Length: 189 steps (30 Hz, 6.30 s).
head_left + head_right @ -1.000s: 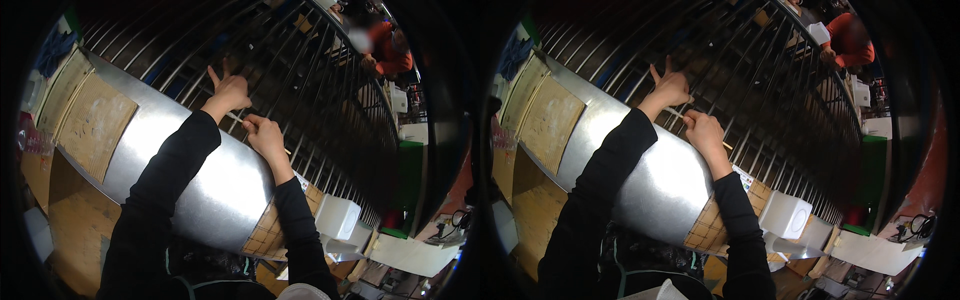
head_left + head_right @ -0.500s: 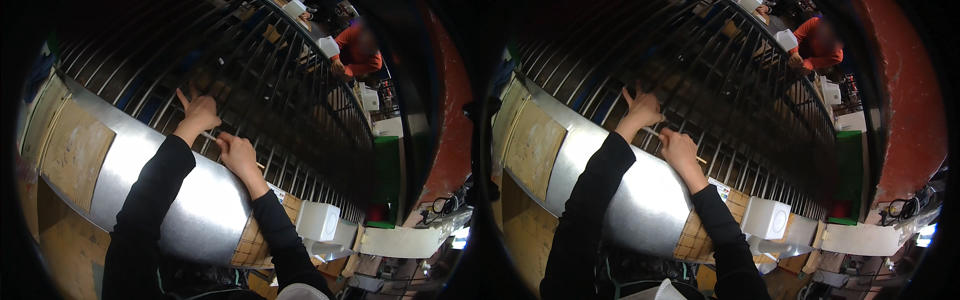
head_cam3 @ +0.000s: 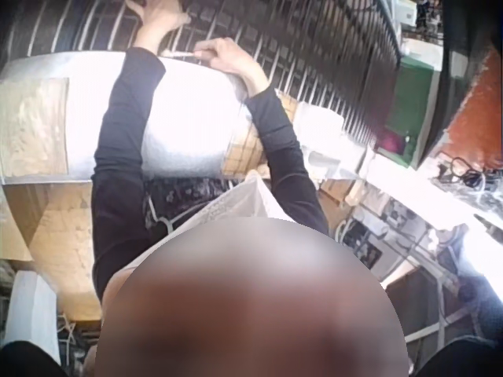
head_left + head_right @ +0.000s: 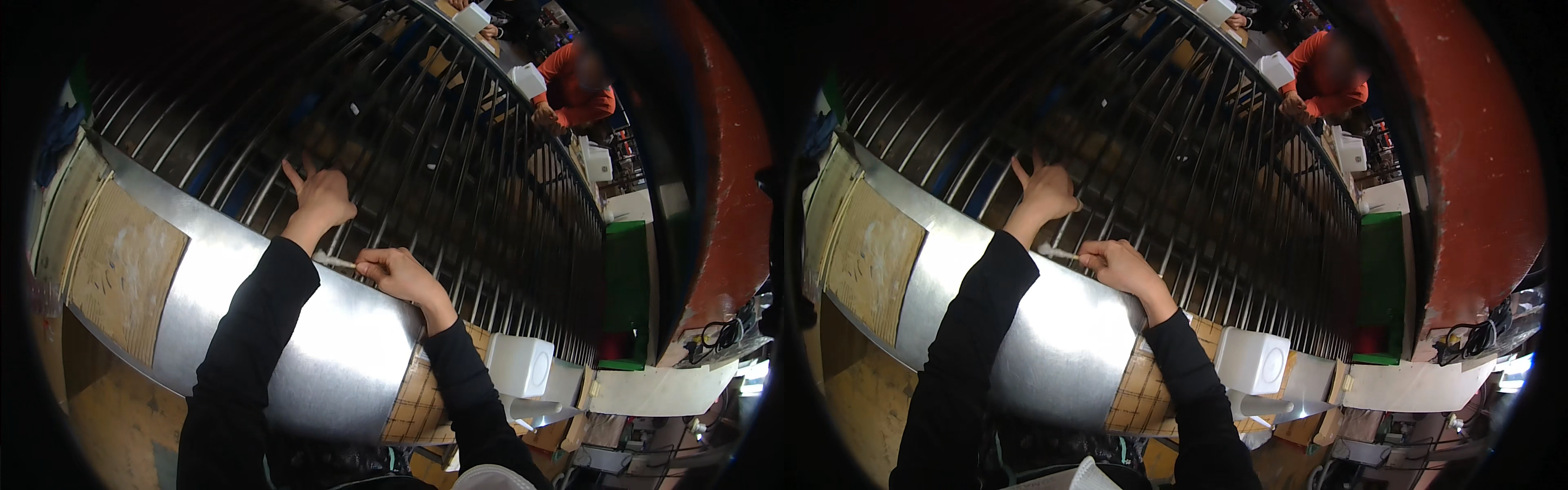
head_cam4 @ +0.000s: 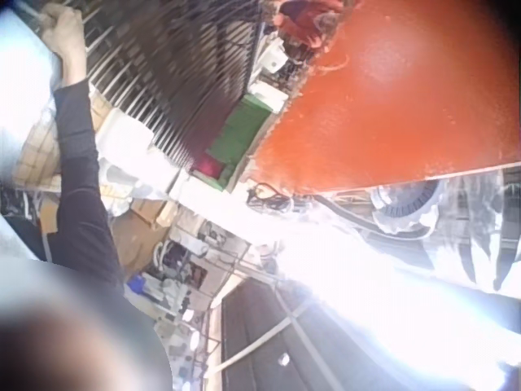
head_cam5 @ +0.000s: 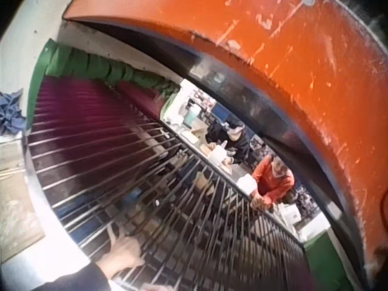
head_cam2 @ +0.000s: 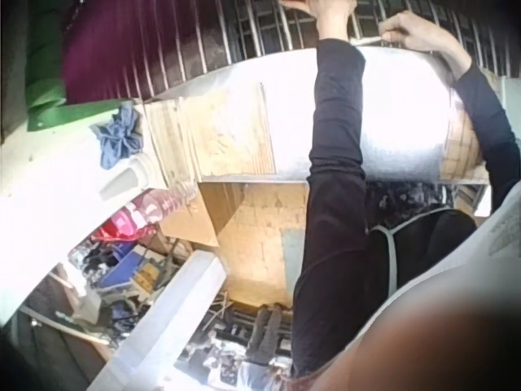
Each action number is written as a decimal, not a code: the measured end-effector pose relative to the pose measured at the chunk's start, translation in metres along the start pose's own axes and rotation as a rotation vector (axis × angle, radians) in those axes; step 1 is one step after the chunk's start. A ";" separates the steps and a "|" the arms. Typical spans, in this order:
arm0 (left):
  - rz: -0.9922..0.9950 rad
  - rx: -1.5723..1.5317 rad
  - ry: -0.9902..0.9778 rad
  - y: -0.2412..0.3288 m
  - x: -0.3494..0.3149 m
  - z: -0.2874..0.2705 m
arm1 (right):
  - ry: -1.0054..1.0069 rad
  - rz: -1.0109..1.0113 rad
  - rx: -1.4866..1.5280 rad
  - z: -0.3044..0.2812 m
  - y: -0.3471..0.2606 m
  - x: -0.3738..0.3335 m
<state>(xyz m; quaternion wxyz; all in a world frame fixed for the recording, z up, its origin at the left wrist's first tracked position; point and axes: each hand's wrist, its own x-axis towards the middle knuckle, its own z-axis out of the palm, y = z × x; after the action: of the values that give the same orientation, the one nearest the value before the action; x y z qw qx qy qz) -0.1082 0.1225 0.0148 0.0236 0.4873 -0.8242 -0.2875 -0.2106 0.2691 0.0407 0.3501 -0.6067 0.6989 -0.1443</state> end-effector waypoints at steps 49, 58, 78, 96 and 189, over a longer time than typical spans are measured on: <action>-0.047 -0.083 -0.020 -0.003 0.000 -0.005 | 0.595 0.069 -0.433 0.013 0.004 0.003; 0.041 -0.292 0.497 0.001 0.005 0.005 | 0.133 0.063 -0.190 -0.018 0.033 -0.018; 0.270 0.023 0.320 0.038 -0.021 0.038 | 0.717 0.190 -0.571 -0.104 0.096 0.143; 0.225 0.104 0.329 0.043 -0.023 0.045 | 0.707 0.186 -0.630 -0.078 0.094 0.126; 0.127 -0.003 -0.068 0.089 -0.054 0.076 | 0.747 0.161 -0.732 -0.131 0.153 0.146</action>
<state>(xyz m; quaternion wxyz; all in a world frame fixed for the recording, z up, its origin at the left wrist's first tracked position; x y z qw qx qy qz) -0.1749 0.2333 0.0085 0.0144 0.4241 -0.8533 -0.3030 -0.4149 0.1352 -0.0081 -0.1477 -0.5410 0.8250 -0.0699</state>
